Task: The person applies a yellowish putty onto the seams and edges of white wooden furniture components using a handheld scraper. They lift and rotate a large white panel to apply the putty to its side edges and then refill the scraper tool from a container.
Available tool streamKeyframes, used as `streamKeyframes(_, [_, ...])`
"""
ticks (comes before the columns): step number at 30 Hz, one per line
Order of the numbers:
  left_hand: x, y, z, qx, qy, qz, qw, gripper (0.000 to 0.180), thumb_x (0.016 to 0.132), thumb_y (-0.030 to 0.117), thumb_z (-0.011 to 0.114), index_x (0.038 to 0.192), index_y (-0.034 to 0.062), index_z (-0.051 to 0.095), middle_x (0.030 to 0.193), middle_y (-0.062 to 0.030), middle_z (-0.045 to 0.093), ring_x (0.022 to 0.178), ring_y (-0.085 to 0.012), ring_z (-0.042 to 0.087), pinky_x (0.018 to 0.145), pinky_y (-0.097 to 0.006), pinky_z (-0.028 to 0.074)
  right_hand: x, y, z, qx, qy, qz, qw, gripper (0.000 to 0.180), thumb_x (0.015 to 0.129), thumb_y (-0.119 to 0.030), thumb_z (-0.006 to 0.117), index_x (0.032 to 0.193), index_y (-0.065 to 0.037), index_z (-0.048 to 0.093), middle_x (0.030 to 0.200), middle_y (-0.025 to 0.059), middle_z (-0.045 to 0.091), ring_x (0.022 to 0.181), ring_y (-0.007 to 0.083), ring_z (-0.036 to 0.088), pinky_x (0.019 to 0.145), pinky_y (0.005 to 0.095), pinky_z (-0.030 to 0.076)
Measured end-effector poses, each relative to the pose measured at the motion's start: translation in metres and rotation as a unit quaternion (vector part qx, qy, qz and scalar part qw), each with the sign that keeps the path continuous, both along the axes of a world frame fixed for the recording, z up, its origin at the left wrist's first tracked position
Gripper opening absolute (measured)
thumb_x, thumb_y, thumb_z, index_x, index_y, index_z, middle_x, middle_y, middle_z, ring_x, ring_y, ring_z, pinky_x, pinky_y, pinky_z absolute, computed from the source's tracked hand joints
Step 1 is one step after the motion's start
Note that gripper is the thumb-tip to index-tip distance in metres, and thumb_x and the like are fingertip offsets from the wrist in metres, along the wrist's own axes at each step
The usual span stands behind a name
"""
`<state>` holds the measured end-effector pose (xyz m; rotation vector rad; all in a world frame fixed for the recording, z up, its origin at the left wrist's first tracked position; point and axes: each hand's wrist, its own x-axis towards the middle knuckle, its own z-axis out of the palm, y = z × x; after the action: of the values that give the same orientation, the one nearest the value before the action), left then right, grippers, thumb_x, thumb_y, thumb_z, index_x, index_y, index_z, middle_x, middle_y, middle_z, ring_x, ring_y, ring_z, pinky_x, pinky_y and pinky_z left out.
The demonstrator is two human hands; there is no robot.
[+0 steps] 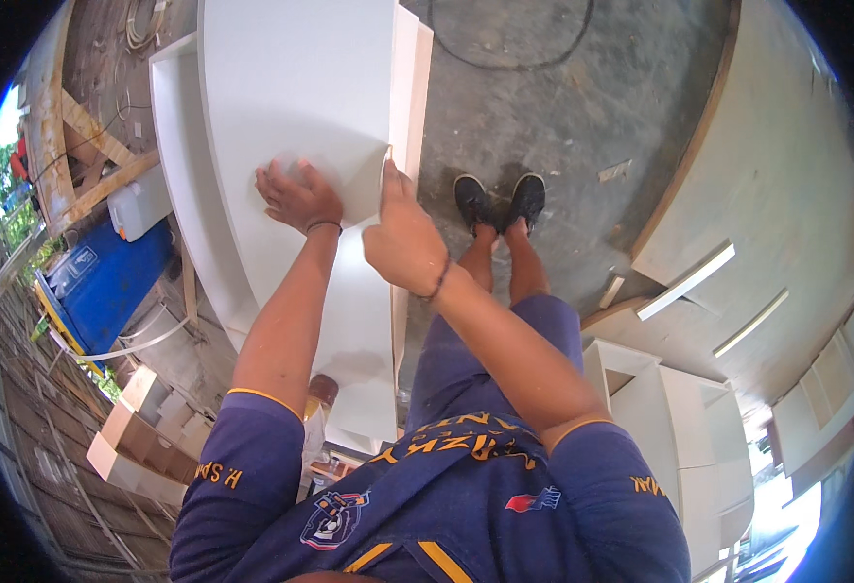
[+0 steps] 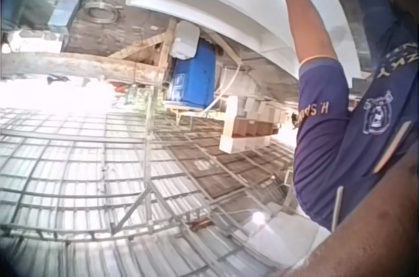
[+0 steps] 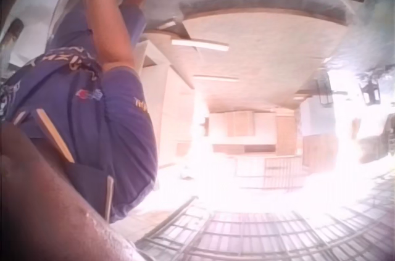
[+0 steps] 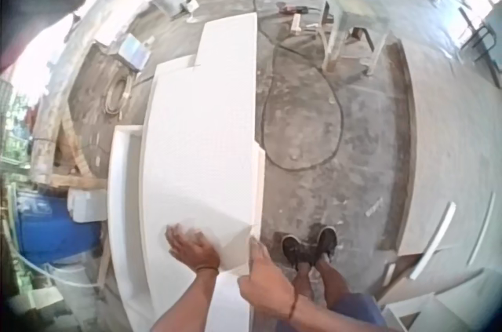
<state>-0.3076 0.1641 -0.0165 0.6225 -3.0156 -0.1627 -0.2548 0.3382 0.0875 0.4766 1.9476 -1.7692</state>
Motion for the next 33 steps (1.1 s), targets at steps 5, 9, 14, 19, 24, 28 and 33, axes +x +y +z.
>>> streamKeyframes(5, [-0.001, -0.012, -0.003, -0.017, 0.01, -0.017, 1.0, 0.051, 0.094, 0.038, 0.045, 0.135, 0.0109, 0.034, 0.15, -0.0122, 0.023, 0.142, -0.0294, 0.016, 0.11, -0.061, 0.012, 0.019, 0.05, 0.017, -0.102, -0.044, -0.075, 0.991, 0.058, 0.078, -0.004, 0.049, 0.135, 0.005, 0.04, 0.117, 0.0248, 0.058, 0.111, 0.0353, 0.057, 0.096, 0.0376, 0.043])
streamKeyframes(9, [-0.001, -0.01, 0.002, -0.003, -0.004, -0.023, 1.0, 0.053, 0.094, 0.038, 0.042, 0.136, 0.0067, 0.031, 0.15, -0.0159, 0.02, 0.142, -0.0318, 0.015, 0.11, -0.061, 0.011, 0.042, 0.074, -0.029, -0.142, -0.07, -0.178, 0.971, 0.047, 0.079, -0.009, 0.052, 0.124, 0.004, 0.052, 0.105, 0.0199, 0.065, 0.099, 0.0231, 0.062, 0.089, 0.0323, 0.047])
streamKeyframes(14, [-0.003, 0.0, 0.007, 0.014, -0.017, -0.004, 1.0, 0.053, 0.095, 0.039, 0.04, 0.137, 0.0062, 0.032, 0.151, -0.0151, 0.019, 0.142, -0.029, 0.015, 0.11, -0.059, 0.011, 0.048, 0.058, -0.069, -0.177, -0.076, -0.185, 0.964, 0.04, 0.081, -0.01, 0.052, 0.117, 0.006, 0.056, 0.101, 0.0196, 0.066, 0.093, 0.0223, 0.065, 0.084, 0.0317, 0.049])
streamKeyframes(19, [-0.004, -0.003, 0.006, -0.008, 0.016, -0.003, 1.0, 0.053, 0.095, 0.044, 0.039, 0.135, 0.0102, 0.037, 0.15, -0.0098, 0.024, 0.14, -0.0261, 0.024, 0.11, -0.055, 0.016, 0.047, 0.038, -0.078, -0.159, -0.044, -0.191, 0.968, 0.039, 0.081, -0.012, 0.052, 0.115, 0.005, 0.058, 0.095, 0.0207, 0.068, 0.089, 0.0248, 0.066, 0.081, 0.0328, 0.051])
streamKeyframes(24, [-0.005, -0.002, 0.006, -0.012, 0.008, 0.002, 1.0, 0.052, 0.095, 0.044, 0.04, 0.134, 0.0096, 0.037, 0.15, -0.0095, 0.025, 0.14, -0.0257, 0.024, 0.11, -0.056, 0.016, 0.04, 0.034, -0.065, -0.122, -0.035, -0.167, 0.978, 0.042, 0.081, -0.014, 0.055, 0.119, 0.004, 0.057, 0.096, 0.0224, 0.068, 0.088, 0.0284, 0.068, 0.08, 0.0349, 0.052])
streamKeyframes(28, [-0.005, 0.0, 0.008, -0.018, 0.012, -0.004, 1.0, 0.052, 0.095, 0.043, 0.04, 0.134, 0.009, 0.037, 0.15, -0.0096, 0.025, 0.14, -0.0259, 0.024, 0.11, -0.056, 0.017, 0.035, 0.032, -0.052, -0.067, -0.03, -0.13, 0.989, 0.045, 0.08, -0.015, 0.06, 0.121, 0.003, 0.055, 0.096, 0.0239, 0.067, 0.088, 0.0314, 0.068, 0.08, 0.0359, 0.052])
streamKeyframes(33, [-0.006, 0.004, 0.013, 0.02, -0.017, 0.001, 1.0, 0.054, 0.096, 0.04, 0.038, 0.137, 0.0046, 0.033, 0.151, -0.0143, 0.02, 0.142, -0.0281, 0.015, 0.11, -0.059, 0.011, 0.037, 0.033, -0.048, -0.081, -0.026, -0.156, 0.984, 0.045, 0.08, -0.015, 0.062, 0.121, 0.004, 0.055, 0.095, 0.024, 0.067, 0.088, 0.0305, 0.068, 0.078, 0.035, 0.052])
